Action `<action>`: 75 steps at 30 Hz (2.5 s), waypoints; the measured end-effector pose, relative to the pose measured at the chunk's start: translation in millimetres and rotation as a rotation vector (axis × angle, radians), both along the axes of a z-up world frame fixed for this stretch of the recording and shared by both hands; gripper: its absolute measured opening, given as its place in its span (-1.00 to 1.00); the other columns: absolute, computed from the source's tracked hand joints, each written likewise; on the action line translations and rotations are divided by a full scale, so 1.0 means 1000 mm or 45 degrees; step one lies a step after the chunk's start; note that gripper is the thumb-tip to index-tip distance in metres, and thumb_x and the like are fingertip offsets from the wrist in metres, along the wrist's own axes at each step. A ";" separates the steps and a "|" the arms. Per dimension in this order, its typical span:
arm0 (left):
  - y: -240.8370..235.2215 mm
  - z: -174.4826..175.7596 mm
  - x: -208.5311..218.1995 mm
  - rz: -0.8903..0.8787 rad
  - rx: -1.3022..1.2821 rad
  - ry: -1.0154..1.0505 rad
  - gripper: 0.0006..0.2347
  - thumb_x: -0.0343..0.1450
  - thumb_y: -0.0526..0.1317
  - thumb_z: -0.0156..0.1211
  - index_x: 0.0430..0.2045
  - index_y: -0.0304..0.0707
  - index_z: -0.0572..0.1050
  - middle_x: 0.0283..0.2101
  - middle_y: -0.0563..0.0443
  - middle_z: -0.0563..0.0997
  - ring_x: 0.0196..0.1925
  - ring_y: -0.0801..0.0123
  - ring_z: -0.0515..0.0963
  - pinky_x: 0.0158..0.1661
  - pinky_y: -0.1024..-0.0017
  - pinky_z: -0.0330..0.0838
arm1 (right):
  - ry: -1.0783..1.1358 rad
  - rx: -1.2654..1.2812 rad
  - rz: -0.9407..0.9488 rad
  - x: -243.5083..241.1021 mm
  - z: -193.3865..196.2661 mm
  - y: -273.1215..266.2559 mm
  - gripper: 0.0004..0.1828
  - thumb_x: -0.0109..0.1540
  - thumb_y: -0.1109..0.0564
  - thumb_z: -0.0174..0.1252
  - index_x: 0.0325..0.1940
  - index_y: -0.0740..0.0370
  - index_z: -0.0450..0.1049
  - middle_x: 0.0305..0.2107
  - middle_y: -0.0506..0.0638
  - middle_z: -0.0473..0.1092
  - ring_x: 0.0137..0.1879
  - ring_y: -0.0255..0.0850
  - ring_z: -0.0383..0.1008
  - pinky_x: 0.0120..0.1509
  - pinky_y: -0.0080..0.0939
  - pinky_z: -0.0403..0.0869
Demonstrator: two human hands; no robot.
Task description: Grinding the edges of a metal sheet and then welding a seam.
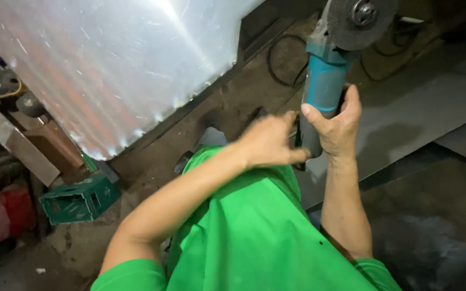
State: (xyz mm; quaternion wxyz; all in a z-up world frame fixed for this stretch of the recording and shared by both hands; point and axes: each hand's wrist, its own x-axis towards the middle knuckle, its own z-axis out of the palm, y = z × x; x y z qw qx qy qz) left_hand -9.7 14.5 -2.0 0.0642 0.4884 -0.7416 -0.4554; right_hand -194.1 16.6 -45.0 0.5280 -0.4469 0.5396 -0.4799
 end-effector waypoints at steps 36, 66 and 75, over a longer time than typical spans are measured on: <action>0.040 0.011 0.061 0.125 1.318 0.903 -0.56 0.22 -0.04 0.48 -0.20 -0.45 0.60 -0.23 -0.11 0.69 -0.19 0.26 0.68 -0.13 0.33 0.59 | -0.979 0.377 -0.134 0.080 0.054 0.034 -0.20 0.44 -0.46 -0.05 0.33 0.35 0.28 -0.15 0.24 0.46 -0.14 -0.06 0.57 0.01 0.01 0.59; 0.024 0.004 0.085 0.635 1.387 1.045 -0.37 0.40 -0.03 0.28 0.37 -0.23 0.23 0.00 -0.09 0.58 -0.13 0.28 0.62 -0.29 0.37 0.58 | 0.048 0.714 0.017 0.097 0.062 0.011 -0.30 0.19 -0.31 0.28 0.14 0.29 0.37 -0.21 -0.01 0.43 -0.16 -0.30 0.44 -0.18 -0.26 0.50; 0.030 -0.016 0.062 0.768 1.241 0.965 -0.42 0.45 -0.11 0.26 0.36 -0.37 0.26 0.03 -0.11 0.57 -0.10 0.30 0.59 -0.26 0.31 0.59 | 0.358 0.503 0.199 0.076 0.032 0.008 -0.18 0.16 -0.34 0.29 0.22 0.34 0.34 -0.14 0.15 0.46 -0.10 -0.15 0.40 -0.01 -0.13 0.46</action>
